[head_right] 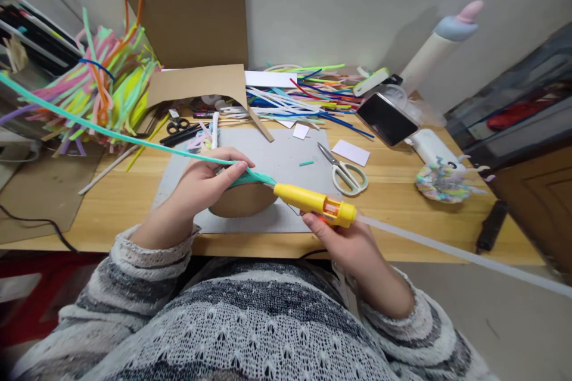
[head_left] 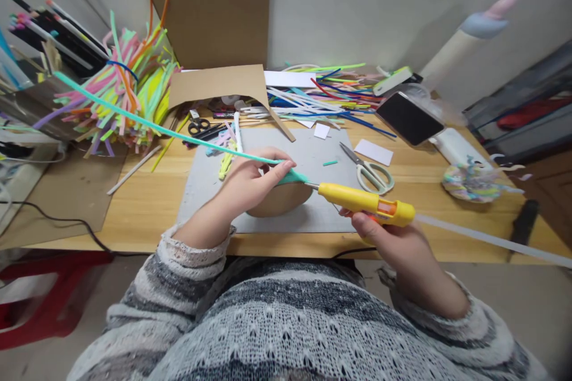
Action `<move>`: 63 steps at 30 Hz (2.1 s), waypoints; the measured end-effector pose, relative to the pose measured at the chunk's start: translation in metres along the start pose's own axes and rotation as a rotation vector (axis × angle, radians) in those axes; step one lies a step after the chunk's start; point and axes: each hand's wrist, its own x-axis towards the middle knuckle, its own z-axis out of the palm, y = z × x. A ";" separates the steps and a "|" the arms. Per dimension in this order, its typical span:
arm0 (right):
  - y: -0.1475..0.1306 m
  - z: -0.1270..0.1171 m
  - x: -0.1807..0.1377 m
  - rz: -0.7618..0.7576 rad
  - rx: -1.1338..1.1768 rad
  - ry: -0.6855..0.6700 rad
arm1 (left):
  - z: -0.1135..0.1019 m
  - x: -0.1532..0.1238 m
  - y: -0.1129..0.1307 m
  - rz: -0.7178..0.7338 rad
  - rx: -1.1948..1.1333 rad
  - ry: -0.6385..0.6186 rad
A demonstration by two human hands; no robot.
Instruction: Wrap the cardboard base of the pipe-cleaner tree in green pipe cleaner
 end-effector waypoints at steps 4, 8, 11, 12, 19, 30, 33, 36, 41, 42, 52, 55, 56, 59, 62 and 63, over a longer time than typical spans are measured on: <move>0.003 -0.002 0.005 -0.009 -0.050 0.028 | 0.002 -0.002 -0.005 0.009 -0.055 0.051; 0.000 -0.002 0.008 -0.012 -0.074 0.024 | 0.003 -0.002 -0.009 0.013 -0.118 0.075; 0.002 -0.001 0.007 -0.024 -0.077 0.035 | 0.002 -0.002 -0.010 0.001 -0.147 0.066; 0.004 -0.001 0.006 -0.026 -0.085 0.043 | 0.002 -0.002 -0.010 -0.004 -0.155 0.060; 0.018 -0.002 0.004 -0.026 -0.082 0.121 | 0.001 -0.003 -0.013 -0.024 -0.202 0.049; 0.008 0.001 0.004 -0.027 -0.104 0.116 | 0.001 -0.005 -0.026 -0.057 -0.280 0.059; 0.004 0.004 0.004 -0.063 -0.107 0.117 | 0.001 -0.004 -0.027 -0.063 -0.298 0.049; -0.002 0.007 0.003 -0.091 -0.105 0.122 | 0.001 -0.004 -0.027 -0.068 -0.305 0.039; -0.008 0.009 0.004 -0.098 -0.077 0.097 | 0.002 -0.003 -0.027 -0.068 -0.333 0.030; -0.008 0.010 0.005 -0.098 -0.072 0.086 | 0.002 -0.003 -0.027 -0.069 -0.336 0.031; -0.014 0.013 0.001 -0.101 -0.070 0.092 | 0.002 -0.003 -0.029 -0.073 -0.290 0.028; -0.014 0.013 0.001 -0.100 -0.065 0.090 | 0.002 -0.003 -0.029 -0.075 -0.295 0.025; -0.014 0.013 0.001 -0.100 -0.062 0.091 | 0.002 -0.003 -0.029 -0.074 -0.301 0.024; -0.012 0.011 0.002 -0.110 -0.055 0.083 | 0.002 -0.003 -0.029 -0.071 -0.318 0.020; -0.009 0.010 0.004 -0.137 -0.016 0.074 | 0.002 -0.003 -0.028 -0.078 -0.334 0.019; -0.008 0.009 0.005 -0.146 0.001 0.068 | 0.002 -0.003 -0.028 -0.084 -0.340 0.019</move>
